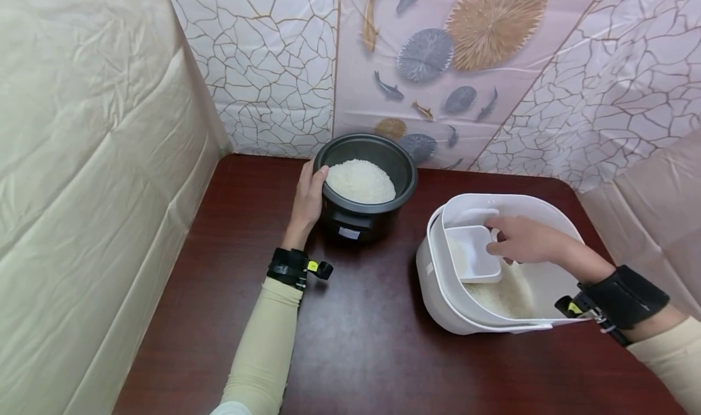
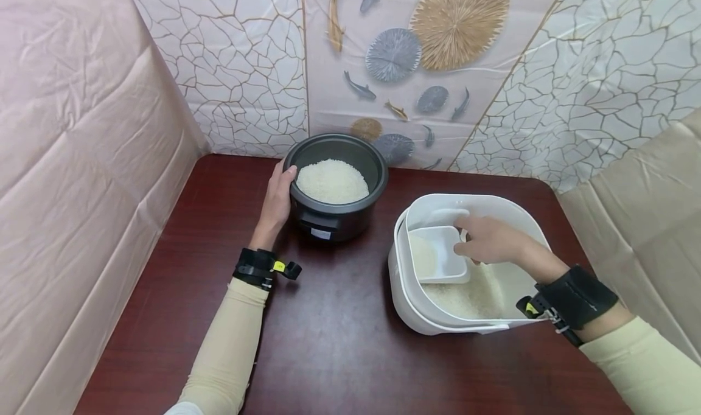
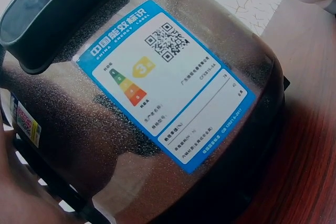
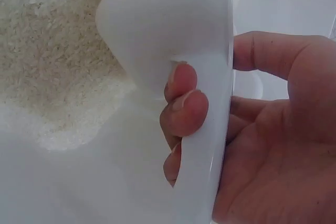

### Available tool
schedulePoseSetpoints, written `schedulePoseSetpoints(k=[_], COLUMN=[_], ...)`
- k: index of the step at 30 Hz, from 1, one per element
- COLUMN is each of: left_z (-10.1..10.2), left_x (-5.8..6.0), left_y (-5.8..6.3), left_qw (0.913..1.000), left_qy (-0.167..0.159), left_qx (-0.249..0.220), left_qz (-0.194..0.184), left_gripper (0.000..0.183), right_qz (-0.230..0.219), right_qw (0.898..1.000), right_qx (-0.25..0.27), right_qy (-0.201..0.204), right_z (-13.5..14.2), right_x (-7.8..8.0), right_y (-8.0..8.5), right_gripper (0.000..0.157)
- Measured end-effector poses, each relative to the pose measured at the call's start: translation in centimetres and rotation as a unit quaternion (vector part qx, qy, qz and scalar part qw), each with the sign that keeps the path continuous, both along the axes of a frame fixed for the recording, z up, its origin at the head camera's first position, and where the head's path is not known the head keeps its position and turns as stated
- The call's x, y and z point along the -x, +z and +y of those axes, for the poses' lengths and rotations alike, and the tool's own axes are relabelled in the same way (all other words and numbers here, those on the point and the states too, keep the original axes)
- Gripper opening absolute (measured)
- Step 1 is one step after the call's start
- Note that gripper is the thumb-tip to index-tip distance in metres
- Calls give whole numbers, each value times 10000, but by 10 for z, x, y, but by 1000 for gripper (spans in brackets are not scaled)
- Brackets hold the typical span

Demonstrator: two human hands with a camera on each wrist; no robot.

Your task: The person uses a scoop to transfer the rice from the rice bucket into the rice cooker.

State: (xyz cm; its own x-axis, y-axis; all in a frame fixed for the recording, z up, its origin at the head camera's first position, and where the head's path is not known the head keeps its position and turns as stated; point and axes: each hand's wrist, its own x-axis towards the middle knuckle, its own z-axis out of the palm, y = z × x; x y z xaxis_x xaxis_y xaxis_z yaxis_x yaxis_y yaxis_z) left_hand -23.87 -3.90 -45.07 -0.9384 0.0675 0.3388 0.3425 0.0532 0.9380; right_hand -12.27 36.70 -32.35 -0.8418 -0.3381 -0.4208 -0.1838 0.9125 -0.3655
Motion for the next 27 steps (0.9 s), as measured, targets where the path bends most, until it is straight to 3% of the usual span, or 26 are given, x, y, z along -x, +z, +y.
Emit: schedulePoseSetpoints(k=[19,27], left_z=[0,1], left_x=[0,-1], left_y=[-1,0], left_qw=[10000,10000], left_qy=[32,72], left_qx=[-28,-14], left_qz=[14,24], left_gripper=[56,56], right_qz=[-532,-211], right_qw=[9938,9985], right_qx=[974,447], right_qy=[-46,225], right_z=[13,8], right_x=[4,-2], right_y=[2,12], right_gripper=[33,21])
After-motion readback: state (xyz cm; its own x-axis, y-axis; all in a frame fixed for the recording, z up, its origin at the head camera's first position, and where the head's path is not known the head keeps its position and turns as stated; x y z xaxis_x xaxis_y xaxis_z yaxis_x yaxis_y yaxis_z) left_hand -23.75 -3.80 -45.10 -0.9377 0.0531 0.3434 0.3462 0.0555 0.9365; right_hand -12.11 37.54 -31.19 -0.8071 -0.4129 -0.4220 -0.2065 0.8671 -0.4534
